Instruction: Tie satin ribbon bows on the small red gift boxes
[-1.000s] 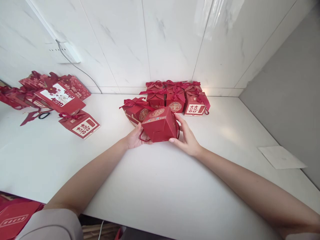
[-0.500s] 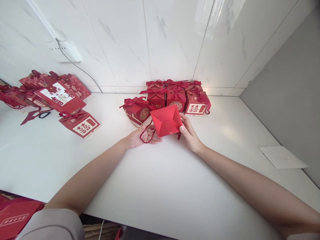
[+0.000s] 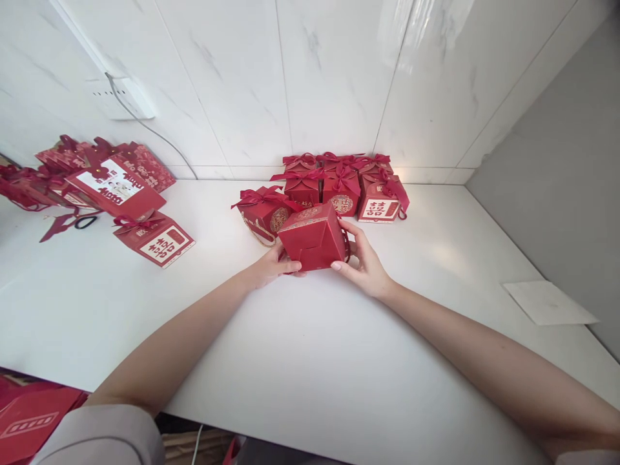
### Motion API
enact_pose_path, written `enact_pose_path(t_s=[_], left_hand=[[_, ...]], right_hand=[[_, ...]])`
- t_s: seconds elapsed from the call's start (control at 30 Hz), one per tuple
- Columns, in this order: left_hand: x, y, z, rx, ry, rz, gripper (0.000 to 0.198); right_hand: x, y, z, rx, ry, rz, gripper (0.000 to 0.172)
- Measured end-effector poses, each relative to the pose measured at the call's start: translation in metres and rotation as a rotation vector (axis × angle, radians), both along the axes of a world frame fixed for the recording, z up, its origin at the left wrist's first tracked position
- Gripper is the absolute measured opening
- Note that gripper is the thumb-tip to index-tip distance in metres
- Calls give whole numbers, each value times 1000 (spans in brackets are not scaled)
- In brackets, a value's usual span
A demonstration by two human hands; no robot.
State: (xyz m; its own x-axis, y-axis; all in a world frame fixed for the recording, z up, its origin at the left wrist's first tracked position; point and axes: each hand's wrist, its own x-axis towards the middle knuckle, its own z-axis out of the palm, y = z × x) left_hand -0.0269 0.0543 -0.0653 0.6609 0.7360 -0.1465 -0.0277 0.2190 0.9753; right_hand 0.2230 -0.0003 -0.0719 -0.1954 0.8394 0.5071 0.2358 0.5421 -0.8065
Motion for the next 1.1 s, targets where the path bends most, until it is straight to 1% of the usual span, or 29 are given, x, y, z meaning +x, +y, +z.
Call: enact_pose_path(t_s=[0.1, 0.17, 0.23, 0.33, 0.37, 0.4, 0.5, 0.6, 0.7, 0.83, 1.0, 1.1], left_hand=[[3, -3, 3, 48, 2, 10, 85], [6, -5, 6, 116, -22, 18, 84], [10, -6, 7, 194, -55, 68, 83], [17, -8, 7, 278, -82, 202, 89], [18, -8, 6, 298, -85, 243, 91], [20, -9, 4, 315, -87, 271, 93], [22, -9, -1, 351, -103, 299, 91], [24, -11, -5, 349, -122, 268, 84], [24, -12, -6, 357, -125, 260, 81], [25, -14, -3, 385, -53, 290, 84], [25, -16, -2, 400, -16, 289, 90], [25, -17, -2, 417, -16, 274, 90]], right_hand=[[2, 0, -2, 67, -68, -12, 77], [2, -1, -1, 124, -91, -32, 73], [2, -2, 2, 211, -119, -133, 68], [2, -7, 6, 391, -206, -373, 61], [1, -9, 7, 460, -264, -419, 58], [1, -10, 6, 529, -337, -433, 54], [-1, -13, 1, 703, -588, -371, 38], [-4, -15, -4, 754, -716, -339, 30], [-5, -17, -4, 703, -736, -317, 32], [-6, -19, -1, 679, -744, -310, 33], [-7, -19, 0, 747, -786, -330, 24], [-7, -19, 1, 813, -816, -351, 18]])
